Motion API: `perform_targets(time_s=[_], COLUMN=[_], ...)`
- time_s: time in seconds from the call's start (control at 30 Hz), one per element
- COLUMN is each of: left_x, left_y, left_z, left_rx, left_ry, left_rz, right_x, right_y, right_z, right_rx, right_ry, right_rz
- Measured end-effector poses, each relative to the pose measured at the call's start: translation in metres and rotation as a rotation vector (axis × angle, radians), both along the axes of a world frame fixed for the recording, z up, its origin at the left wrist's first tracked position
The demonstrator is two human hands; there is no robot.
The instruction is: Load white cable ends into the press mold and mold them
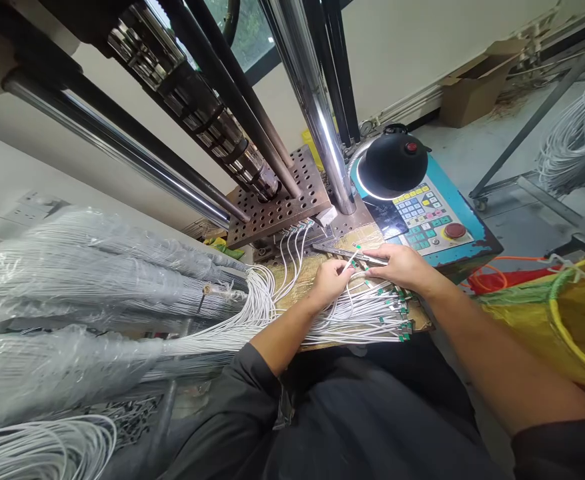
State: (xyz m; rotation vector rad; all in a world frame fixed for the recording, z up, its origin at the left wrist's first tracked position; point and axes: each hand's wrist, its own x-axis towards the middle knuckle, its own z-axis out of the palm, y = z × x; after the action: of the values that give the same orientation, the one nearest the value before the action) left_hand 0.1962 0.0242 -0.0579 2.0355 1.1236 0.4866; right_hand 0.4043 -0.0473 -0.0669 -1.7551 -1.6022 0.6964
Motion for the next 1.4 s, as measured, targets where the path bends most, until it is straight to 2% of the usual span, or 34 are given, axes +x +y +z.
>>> perform_targets(time_s=[0.13,0.33,0.57,0.9,1.1,1.27,1.4], left_x=[0.0021,0.002,0.003,0.0024,0.002,0.0038,0.0038], left_y=[0.0023,0.002,0.0012,0.0002,0.0019,0.0011,0.0013], left_z=[0.0001,0.0002,0.0037,-0.0002,-0.0019,0.0024,0.0017], left_rx=[0.042,-0.067,-0.105,-0.016,0.104,0.129,0.094], left_ry=[-0.038,-0.033,-0.02,0.015,0.061,0.114,0.083], left_rz=[-0.019,0.04,0.046,0.055,-0.001,-0.014,0.003], right_x=[-0.0006,0.001,0.0017,-0.0008,-0.001,-0.0007,-0.0019], right_y=[-0.0013,-0.0017,-0.002,-0.0001,0.0002,0.0011,0.0018], right_z=[0.0031,0.0048,0.0073,0.0051,0.006,0.0047,0.0058], right_rx=[-0.014,0.0,-0.016,-0.048,-0.047,-0.046,-0.052], right_ry=[-0.014,0.007,0.027,0.067,0.056,0.048,0.038], right_rz=[-0.004,0.014,0.023,0.006,0.011,0.003,0.012])
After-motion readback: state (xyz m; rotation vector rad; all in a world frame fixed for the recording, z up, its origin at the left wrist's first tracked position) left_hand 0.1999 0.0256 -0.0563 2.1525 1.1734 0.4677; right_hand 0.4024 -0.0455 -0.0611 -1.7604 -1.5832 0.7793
